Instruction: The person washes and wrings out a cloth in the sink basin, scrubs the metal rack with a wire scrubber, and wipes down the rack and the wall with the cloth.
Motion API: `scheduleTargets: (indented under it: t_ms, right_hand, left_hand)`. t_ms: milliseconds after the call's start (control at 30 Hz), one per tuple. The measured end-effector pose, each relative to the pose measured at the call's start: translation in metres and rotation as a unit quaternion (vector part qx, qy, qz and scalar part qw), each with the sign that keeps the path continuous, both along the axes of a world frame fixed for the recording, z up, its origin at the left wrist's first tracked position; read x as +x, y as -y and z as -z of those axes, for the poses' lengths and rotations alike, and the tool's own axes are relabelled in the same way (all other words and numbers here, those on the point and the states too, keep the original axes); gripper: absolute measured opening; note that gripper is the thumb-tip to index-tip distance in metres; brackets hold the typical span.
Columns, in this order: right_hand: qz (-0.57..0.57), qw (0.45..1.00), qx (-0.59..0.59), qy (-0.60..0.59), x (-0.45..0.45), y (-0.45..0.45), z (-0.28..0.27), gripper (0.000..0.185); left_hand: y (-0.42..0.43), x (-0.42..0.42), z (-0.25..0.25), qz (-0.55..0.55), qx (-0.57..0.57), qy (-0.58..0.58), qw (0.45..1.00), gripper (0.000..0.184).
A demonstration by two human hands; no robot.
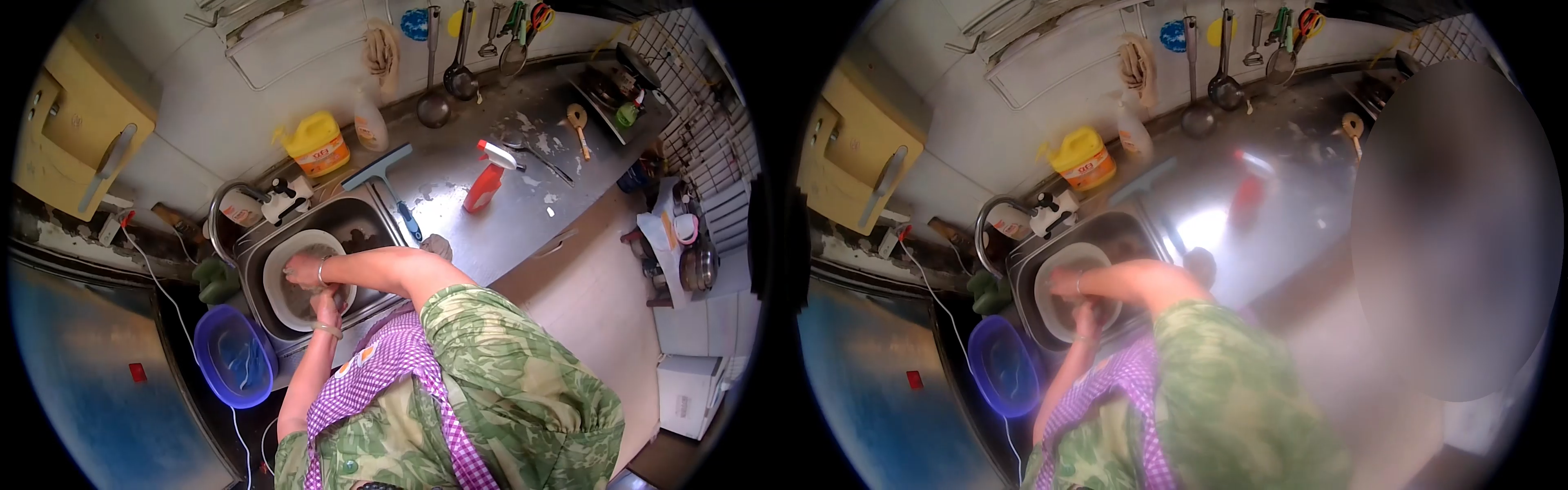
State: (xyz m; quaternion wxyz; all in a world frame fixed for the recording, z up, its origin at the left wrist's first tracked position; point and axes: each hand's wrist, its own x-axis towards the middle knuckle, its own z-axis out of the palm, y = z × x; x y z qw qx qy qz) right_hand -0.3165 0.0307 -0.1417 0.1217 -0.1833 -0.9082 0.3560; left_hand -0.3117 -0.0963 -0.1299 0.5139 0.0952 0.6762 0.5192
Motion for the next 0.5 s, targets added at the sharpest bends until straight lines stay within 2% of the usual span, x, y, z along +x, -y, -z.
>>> scheduleTargets:
  t_ms: [67, 167, 200, 267, 333, 367, 500]
  right_hand:
    - [0.005, 1.0, 0.017, 0.016, 0.002, 0.0, 0.003, 0.032]
    - [0.015, 0.998, 0.022, 0.054, 0.002, 0.001, 0.01, 0.035]
    - [0.02, 0.997, 0.042, 0.055, -0.004, -0.001, 0.029, 0.036]
    - [0.067, 0.996, -0.001, 0.057, -0.004, 0.005, 0.034, 0.039]
    - [0.155, 0.979, -0.121, 0.059, 0.007, 0.011, 0.012, 0.041]
    - [0.154, 0.979, -0.115, 0.061, 0.008, 0.01, 0.012, 0.041]
    - [0.164, 0.979, -0.103, 0.06, 0.004, 0.014, 0.038, 0.037]
  left_hand:
    - [-0.002, 0.004, -0.006, 0.022, -0.026, -0.012, 0.999, 0.017]
    - [-0.002, 0.005, -0.003, 0.027, -0.01, -0.008, 1.0, 0.016]
    - [-0.001, 0.007, -0.005, 0.035, -0.015, -0.017, 0.999, 0.017]
    - [0.0, 0.01, -0.013, 0.05, -0.022, -0.034, 0.998, 0.017]
    - [-0.004, 0.002, 0.024, 0.034, -0.012, -0.033, 0.999, 0.019]
    - [-0.004, 0.0, 0.037, 0.026, -0.005, -0.032, 0.999, 0.02]
    - [-0.002, 0.0, 0.034, 0.036, -0.013, -0.026, 0.999, 0.033]
